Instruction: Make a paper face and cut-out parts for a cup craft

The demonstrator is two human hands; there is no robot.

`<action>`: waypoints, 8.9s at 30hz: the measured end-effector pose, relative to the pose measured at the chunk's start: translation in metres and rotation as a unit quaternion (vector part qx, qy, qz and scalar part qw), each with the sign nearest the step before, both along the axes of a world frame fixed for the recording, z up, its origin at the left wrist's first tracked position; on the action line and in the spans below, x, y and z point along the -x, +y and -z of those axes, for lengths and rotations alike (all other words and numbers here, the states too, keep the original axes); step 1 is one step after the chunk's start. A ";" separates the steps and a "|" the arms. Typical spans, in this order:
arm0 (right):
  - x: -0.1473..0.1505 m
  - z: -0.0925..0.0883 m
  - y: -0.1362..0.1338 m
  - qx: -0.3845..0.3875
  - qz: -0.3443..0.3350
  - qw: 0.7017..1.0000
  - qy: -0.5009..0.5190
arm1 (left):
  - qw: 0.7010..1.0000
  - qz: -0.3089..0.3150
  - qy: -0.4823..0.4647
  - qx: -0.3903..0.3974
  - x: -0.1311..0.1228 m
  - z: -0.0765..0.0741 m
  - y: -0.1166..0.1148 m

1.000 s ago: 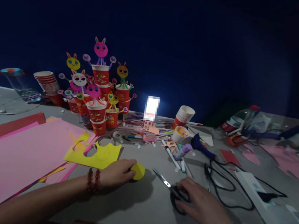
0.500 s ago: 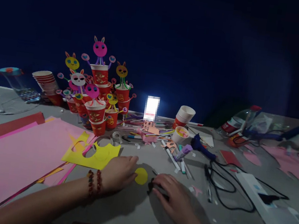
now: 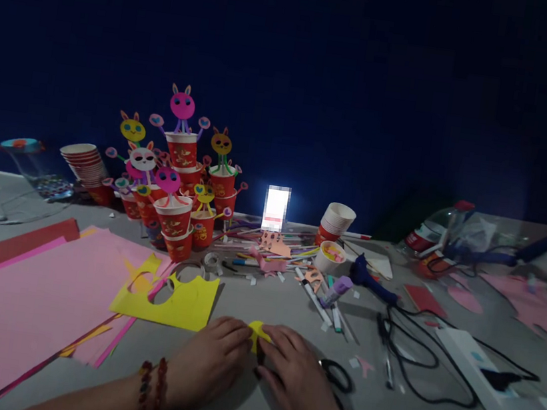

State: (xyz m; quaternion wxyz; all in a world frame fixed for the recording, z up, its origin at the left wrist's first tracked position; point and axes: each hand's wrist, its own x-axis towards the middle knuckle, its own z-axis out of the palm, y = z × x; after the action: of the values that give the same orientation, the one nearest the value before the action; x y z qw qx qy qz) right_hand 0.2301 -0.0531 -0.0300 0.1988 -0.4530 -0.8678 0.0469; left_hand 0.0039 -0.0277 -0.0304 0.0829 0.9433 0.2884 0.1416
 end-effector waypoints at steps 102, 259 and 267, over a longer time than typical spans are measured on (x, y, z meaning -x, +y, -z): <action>-0.008 -0.016 0.048 -0.073 -0.038 0.991 0.107 | 0.989 -0.082 -0.094 -0.080 0.007 -0.039 0.124; 0.022 0.001 0.040 0.209 0.113 0.927 0.289 | 0.997 0.031 0.070 0.029 0.012 -0.003 0.005; 0.022 0.001 0.040 0.207 0.108 0.931 0.281 | 0.997 0.030 0.062 0.030 0.012 -0.003 0.005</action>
State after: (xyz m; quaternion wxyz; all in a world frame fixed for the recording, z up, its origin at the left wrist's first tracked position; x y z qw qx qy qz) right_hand 0.2077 -0.0127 -0.0313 0.3407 -0.5431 -0.6934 0.3289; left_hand -0.0084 -0.0228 -0.0275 0.0968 0.9557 0.2687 0.0714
